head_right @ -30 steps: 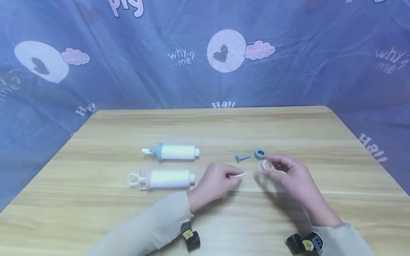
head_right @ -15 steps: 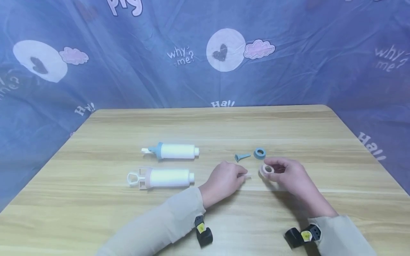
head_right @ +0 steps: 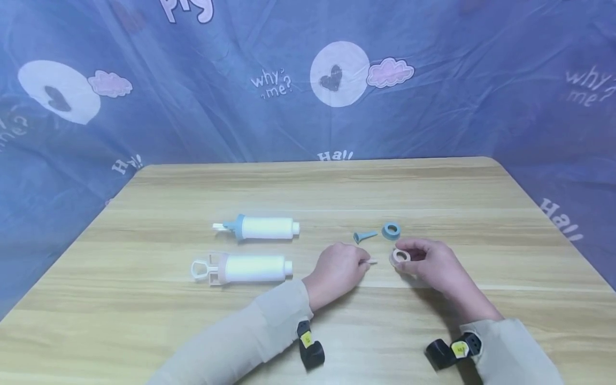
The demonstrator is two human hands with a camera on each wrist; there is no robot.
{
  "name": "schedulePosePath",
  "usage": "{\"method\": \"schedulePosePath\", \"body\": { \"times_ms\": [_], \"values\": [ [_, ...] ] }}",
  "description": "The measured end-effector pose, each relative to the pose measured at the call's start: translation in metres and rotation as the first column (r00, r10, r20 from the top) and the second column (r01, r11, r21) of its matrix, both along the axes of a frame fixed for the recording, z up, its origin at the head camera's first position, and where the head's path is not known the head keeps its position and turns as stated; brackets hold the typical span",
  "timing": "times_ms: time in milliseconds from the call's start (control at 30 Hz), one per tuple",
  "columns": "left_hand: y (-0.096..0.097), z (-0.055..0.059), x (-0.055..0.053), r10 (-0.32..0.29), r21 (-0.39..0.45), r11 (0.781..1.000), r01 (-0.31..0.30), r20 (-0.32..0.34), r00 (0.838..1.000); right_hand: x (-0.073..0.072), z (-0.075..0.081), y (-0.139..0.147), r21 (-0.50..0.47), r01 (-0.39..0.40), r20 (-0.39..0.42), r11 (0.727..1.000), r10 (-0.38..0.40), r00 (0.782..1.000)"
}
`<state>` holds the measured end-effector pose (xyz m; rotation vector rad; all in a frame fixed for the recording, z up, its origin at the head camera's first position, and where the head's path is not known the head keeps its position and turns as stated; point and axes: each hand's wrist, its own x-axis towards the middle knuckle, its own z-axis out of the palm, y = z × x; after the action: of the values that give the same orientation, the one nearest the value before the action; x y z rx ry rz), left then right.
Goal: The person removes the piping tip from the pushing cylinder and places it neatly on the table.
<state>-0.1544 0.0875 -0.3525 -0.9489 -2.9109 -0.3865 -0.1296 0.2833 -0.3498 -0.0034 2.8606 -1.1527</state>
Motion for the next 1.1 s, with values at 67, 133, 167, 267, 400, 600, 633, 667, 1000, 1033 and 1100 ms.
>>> {"method": "schedulePosePath", "body": {
  "times_ms": [67,133,167,267,400,600,633,667,1000,1033,1100],
  "values": [
    [0.0004,-0.0013,0.0004,0.005,0.006,1.000,-0.005,-0.001,1.000,-0.0001,-0.0005,0.0001,-0.010,-0.001,0.010,1.000,0.001,1.000],
    [0.0006,-0.0024,0.0012,0.011,0.008,1.000,-0.011,0.007,1.000,0.0001,-0.0009,0.0003,-0.017,-0.002,0.015,1.000,0.002,1.000],
    [0.0007,-0.0029,0.0015,0.013,0.009,1.000,-0.013,0.011,1.000,0.0000,-0.0014,0.0009,-0.021,-0.005,0.017,1.000,0.006,1.000],
    [0.0008,-0.0037,0.0021,0.017,0.015,1.000,-0.017,0.022,1.000,0.0003,-0.0019,0.0015,-0.020,-0.003,0.019,1.000,0.003,1.000],
    [0.0006,-0.0037,0.0020,0.016,0.021,1.000,-0.017,0.021,1.000,0.0001,-0.0021,0.0012,-0.017,0.001,0.028,1.000,-0.001,1.000],
    [0.0000,-0.0050,0.0020,0.024,0.026,0.999,-0.024,0.019,1.000,-0.0004,-0.0025,0.0005,-0.019,-0.008,0.047,1.000,0.009,0.999],
    [0.0001,-0.0052,0.0021,0.026,0.028,0.999,-0.027,0.021,0.999,-0.0005,-0.0027,0.0006,-0.017,-0.009,0.047,1.000,0.010,0.999],
    [0.0003,-0.0054,0.0021,0.029,0.029,0.999,-0.030,0.021,0.999,-0.0007,-0.0030,0.0007,-0.015,-0.010,0.047,1.000,0.010,0.999],
    [0.0008,-0.0042,0.0016,0.028,0.025,0.999,-0.029,0.053,0.998,-0.0009,-0.0006,0.0024,0.022,-0.025,0.048,0.999,0.023,0.999],
    [0.0003,-0.0033,0.0012,0.023,0.027,0.999,-0.025,0.064,0.998,-0.0010,0.0014,0.0031,0.038,-0.025,0.051,0.999,0.023,0.998],
    [-0.0025,-0.0005,0.0000,0.011,0.042,0.999,-0.014,0.076,0.997,-0.0009,0.0060,0.0042,0.058,-0.030,0.053,0.998,0.027,0.998]
  ]
}}
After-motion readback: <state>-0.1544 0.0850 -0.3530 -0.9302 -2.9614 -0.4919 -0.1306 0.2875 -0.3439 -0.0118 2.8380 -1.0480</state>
